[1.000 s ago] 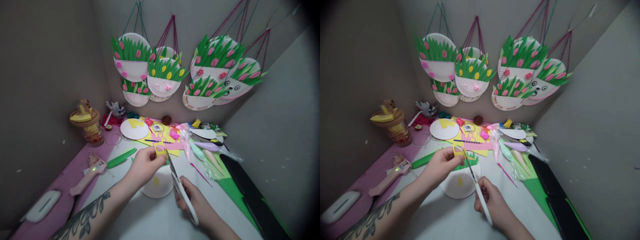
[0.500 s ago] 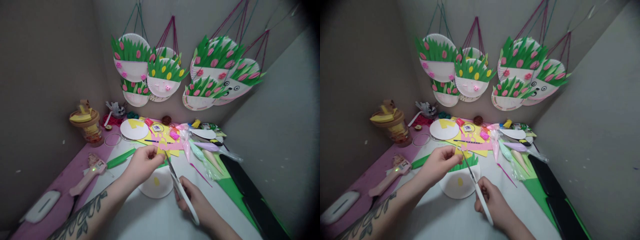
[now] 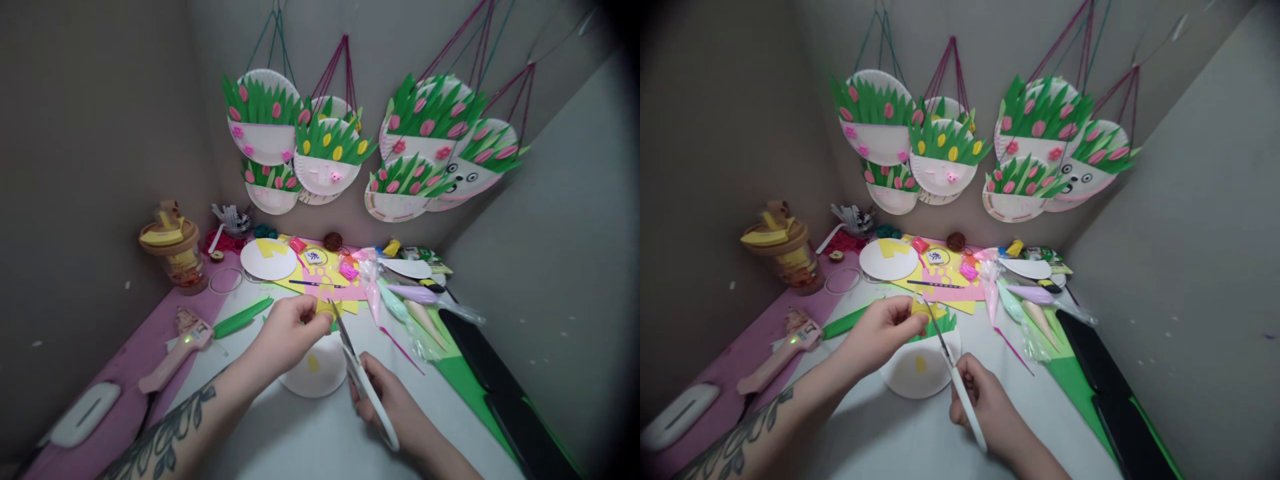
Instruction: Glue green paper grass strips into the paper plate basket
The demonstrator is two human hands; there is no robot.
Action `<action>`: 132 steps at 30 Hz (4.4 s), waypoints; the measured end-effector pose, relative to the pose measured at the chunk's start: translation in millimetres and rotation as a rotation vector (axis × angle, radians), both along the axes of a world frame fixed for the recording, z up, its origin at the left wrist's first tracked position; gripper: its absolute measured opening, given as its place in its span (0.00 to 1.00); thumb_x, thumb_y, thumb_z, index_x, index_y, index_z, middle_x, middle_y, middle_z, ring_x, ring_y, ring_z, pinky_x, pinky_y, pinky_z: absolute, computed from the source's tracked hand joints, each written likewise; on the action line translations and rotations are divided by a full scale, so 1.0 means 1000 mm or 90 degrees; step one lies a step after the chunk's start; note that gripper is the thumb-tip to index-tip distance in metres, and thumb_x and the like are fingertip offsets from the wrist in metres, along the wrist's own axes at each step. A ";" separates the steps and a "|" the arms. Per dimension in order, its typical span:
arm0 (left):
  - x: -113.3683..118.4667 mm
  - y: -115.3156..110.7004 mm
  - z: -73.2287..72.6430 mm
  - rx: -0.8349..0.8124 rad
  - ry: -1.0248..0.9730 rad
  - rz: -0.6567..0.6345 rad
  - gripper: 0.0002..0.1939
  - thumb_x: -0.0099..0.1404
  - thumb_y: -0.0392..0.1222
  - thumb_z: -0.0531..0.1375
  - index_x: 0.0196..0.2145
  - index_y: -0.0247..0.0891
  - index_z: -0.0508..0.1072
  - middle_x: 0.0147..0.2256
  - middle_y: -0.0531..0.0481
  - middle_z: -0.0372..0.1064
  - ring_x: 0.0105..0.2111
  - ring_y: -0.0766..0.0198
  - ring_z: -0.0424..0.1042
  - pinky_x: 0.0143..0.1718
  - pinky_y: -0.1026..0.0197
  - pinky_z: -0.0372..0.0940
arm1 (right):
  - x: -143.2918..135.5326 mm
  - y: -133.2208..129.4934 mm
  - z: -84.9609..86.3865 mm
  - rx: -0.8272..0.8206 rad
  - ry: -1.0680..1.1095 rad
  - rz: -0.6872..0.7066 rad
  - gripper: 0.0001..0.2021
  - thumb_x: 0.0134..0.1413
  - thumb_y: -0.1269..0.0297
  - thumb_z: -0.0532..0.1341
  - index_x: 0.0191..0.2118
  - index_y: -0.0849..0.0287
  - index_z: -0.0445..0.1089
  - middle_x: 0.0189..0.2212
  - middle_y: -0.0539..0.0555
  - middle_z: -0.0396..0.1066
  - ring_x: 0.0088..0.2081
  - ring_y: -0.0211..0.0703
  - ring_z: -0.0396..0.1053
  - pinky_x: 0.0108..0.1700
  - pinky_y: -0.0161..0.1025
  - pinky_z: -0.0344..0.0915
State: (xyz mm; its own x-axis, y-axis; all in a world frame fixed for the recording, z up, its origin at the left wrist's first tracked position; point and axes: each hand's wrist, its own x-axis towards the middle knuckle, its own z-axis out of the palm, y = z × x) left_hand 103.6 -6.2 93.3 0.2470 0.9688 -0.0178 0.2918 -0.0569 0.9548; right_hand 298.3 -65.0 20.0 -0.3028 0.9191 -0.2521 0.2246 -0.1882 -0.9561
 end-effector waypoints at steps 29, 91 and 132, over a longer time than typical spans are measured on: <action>-0.003 0.001 0.002 0.022 0.007 -0.008 0.10 0.56 0.42 0.55 0.21 0.35 0.68 0.21 0.54 0.63 0.23 0.69 0.60 0.24 0.67 0.52 | 0.000 0.000 -0.002 0.005 -0.005 0.001 0.10 0.32 0.72 0.56 0.26 0.56 0.55 0.20 0.44 0.61 0.24 0.34 0.57 0.25 0.31 0.54; -0.013 0.005 0.007 0.023 0.060 -0.057 0.09 0.54 0.39 0.53 0.23 0.35 0.71 0.23 0.53 0.66 0.24 0.69 0.61 0.24 0.68 0.54 | 0.004 0.001 -0.005 -0.004 -0.008 0.018 0.10 0.35 0.69 0.60 0.26 0.56 0.56 0.19 0.43 0.62 0.22 0.33 0.58 0.23 0.31 0.52; -0.016 0.005 0.012 0.025 0.067 -0.042 0.10 0.56 0.42 0.53 0.25 0.35 0.71 0.23 0.54 0.66 0.22 0.70 0.60 0.23 0.68 0.54 | 0.005 0.002 -0.001 -0.014 -0.013 0.023 0.11 0.34 0.67 0.61 0.25 0.56 0.55 0.18 0.43 0.61 0.22 0.33 0.57 0.23 0.31 0.52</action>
